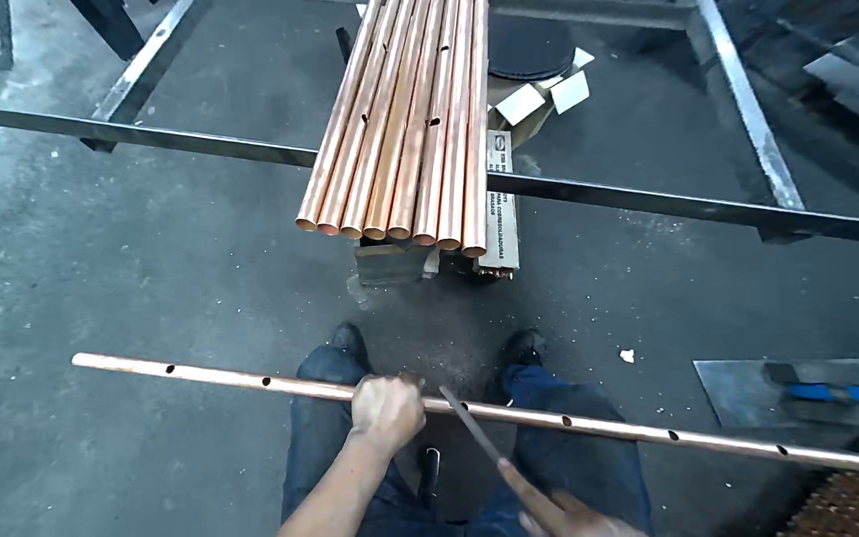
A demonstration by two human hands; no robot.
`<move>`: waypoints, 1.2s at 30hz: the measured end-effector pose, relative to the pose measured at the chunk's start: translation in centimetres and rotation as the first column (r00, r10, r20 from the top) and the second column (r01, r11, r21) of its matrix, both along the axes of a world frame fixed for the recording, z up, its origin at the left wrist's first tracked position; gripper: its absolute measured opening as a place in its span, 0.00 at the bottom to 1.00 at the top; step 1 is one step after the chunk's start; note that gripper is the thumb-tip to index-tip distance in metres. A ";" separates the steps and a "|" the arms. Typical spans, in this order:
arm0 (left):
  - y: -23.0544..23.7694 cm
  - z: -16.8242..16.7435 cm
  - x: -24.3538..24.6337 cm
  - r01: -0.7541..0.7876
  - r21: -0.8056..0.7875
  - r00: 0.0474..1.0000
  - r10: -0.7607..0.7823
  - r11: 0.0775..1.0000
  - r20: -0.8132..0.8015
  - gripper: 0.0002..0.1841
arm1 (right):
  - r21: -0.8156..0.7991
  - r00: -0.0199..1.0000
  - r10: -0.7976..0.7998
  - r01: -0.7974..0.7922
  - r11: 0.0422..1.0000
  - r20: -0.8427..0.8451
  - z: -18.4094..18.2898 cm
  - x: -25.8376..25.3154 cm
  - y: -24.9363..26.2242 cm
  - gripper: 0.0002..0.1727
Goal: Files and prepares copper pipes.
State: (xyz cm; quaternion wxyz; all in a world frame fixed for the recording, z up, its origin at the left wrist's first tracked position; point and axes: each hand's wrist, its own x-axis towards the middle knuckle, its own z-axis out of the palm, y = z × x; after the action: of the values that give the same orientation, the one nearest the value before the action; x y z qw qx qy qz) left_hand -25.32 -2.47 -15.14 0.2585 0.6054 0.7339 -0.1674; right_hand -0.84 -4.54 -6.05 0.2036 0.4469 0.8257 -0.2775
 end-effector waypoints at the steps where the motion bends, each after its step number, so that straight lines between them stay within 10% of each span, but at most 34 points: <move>1: 0.1 -0.1 -0.1 -0.007 0.009 1.000 0.007 1.000 0.002 0.27 | 0.026 1.000 -0.009 0.010 1.000 -0.009 -1.2 -1.4 1.0 0.30; 6: -0.4 -0.9 -0.1 0.007 0.115 0.999 -0.002 0.993 -0.045 0.30 | -0.056 0.985 -0.002 0.012 0.998 0.175 -2.9 -7.7 7.1 0.29; 12: -1.1 -1.5 -0.2 0.010 0.183 0.999 -0.003 0.983 -0.038 0.26 | 0.003 0.999 -0.019 0.018 1.000 0.040 2.3 -1.0 0.2 0.29; 21: -2.0 -3.7 -0.2 0.085 0.473 0.986 -0.004 0.877 -0.168 0.29 | -0.080 0.976 -0.037 0.056 0.995 0.216 -2.6 -8.6 7.2 0.28; 25: -3.0 -3.5 -0.4 0.121 0.509 0.985 -0.040 0.852 -0.167 0.17 | 0.113 0.986 -0.168 0.166 0.980 0.011 -0.9 -3.4 5.8 0.27; 30: -3.5 -1.6 0.3 0.158 0.374 0.987 -0.143 0.914 -0.069 0.39 | 0.126 0.943 -0.306 0.322 0.938 -0.133 0.1 5.8 2.3 0.28; 36: -3.5 -2.3 1.3 0.208 0.500 0.978 -0.191 0.841 -0.084 0.37 | 0.100 0.919 -0.366 0.382 0.919 -0.148 -1.0 8.2 0.8 0.28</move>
State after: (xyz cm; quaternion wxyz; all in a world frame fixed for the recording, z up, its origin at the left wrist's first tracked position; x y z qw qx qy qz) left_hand -24.05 -6.01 -17.39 0.0605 0.7223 0.6890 -0.0046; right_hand 7.31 -3.71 -7.01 0.0652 0.5902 0.7521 -0.2859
